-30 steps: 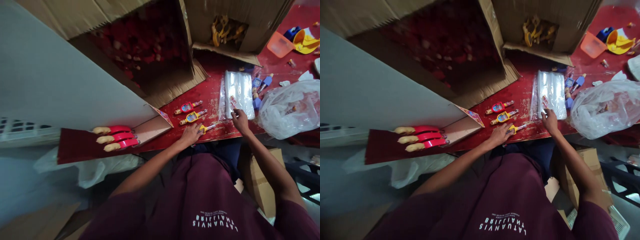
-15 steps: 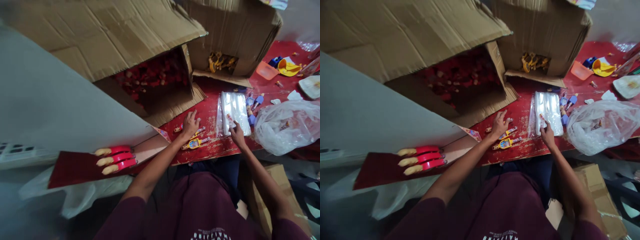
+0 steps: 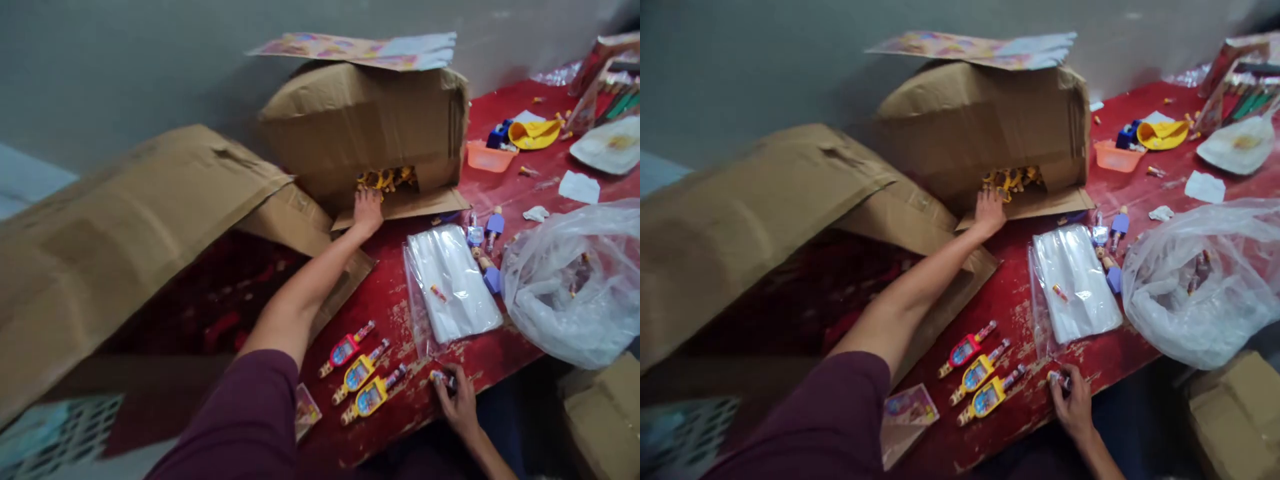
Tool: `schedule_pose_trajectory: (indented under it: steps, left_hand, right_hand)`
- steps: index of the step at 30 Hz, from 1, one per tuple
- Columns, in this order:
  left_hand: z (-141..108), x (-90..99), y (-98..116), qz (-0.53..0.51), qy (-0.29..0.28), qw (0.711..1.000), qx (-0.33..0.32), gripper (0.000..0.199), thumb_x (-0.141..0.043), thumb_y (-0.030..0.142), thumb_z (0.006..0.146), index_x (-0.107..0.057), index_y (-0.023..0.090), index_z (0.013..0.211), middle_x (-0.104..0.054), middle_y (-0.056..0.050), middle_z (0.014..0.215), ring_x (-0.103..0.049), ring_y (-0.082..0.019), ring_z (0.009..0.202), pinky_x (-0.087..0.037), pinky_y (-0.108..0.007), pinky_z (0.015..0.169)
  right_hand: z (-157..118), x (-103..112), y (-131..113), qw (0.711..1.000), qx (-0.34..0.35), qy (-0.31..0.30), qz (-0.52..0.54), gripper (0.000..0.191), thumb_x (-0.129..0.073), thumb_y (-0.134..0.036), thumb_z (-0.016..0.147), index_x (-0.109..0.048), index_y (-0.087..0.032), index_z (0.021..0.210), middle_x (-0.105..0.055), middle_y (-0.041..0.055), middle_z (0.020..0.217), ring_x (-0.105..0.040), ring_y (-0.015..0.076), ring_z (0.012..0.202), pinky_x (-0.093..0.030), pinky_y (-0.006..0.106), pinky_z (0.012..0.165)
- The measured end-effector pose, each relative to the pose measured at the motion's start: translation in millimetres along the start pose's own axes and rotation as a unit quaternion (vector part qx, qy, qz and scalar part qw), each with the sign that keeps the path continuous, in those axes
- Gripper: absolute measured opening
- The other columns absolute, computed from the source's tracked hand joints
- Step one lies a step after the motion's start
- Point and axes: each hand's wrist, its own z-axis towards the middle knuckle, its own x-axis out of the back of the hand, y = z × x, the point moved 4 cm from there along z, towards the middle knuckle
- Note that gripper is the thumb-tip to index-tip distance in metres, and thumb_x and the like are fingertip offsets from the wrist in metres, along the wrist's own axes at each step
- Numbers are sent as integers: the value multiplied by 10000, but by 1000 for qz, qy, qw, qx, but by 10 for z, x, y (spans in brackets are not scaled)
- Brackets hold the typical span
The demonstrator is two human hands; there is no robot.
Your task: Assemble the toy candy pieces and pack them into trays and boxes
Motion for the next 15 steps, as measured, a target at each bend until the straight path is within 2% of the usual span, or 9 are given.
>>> schedule_pose_trajectory:
  steps: [3,7,9,11,13,15]
  left_hand:
    - [400,-197,-97,21,-69,997,-10,371,-428,7,976,-475,-44,1340,-510,-221,1490,-349,-266,1429,-137,-611,1228]
    - [770,-486,-336,60,-118,991,6,382,-332,-46,1024,-317,-175,1383,-261,-302,1622,-151,-302,1538,44,-638,1209]
    - [891,-541,-446,87,-109,990,21,417,-315,-49,1042,-234,-179,1431,-218,-302,1635,-94,-346,1554,60,-663,1177]
    - [893,-506,-495,134,-100,985,34,415,-378,-35,1041,-281,-175,1420,-239,-299,1624,-113,-390,1546,60,-685,1157]
    - [741,-379,-449,135,-66,988,46,493,-538,34,1012,-319,-158,1411,-252,-296,1614,-155,-422,1531,43,-691,1163]
    - [436,-208,-303,16,-11,998,55,631,-685,105,947,-323,-120,1413,-297,-266,1590,-231,-390,1512,-48,-652,1207]
  right_hand:
    - [-30,11,-66,1000,4,-5,6,214,-558,-487,937,-619,-294,1005,-697,69,787,-658,258,618,-538,403,588]
    - [79,116,-109,997,-67,-39,0,270,-609,-489,916,-672,-234,981,-692,67,752,-617,196,586,-508,342,602]
    - [160,147,-100,995,-88,-50,2,309,-617,-510,901,-683,-223,992,-704,78,796,-625,193,631,-516,338,637]
    - [205,166,-116,994,-96,-52,14,331,-614,-522,894,-686,-220,1008,-722,95,873,-650,207,714,-532,349,696]
    - [205,188,-167,992,-109,-51,46,346,-614,-530,890,-685,-221,1029,-732,104,948,-664,223,799,-539,370,768]
    - [180,226,-241,979,-151,-58,122,385,-618,-544,883,-670,-220,1084,-730,100,978,-659,225,821,-542,378,774]
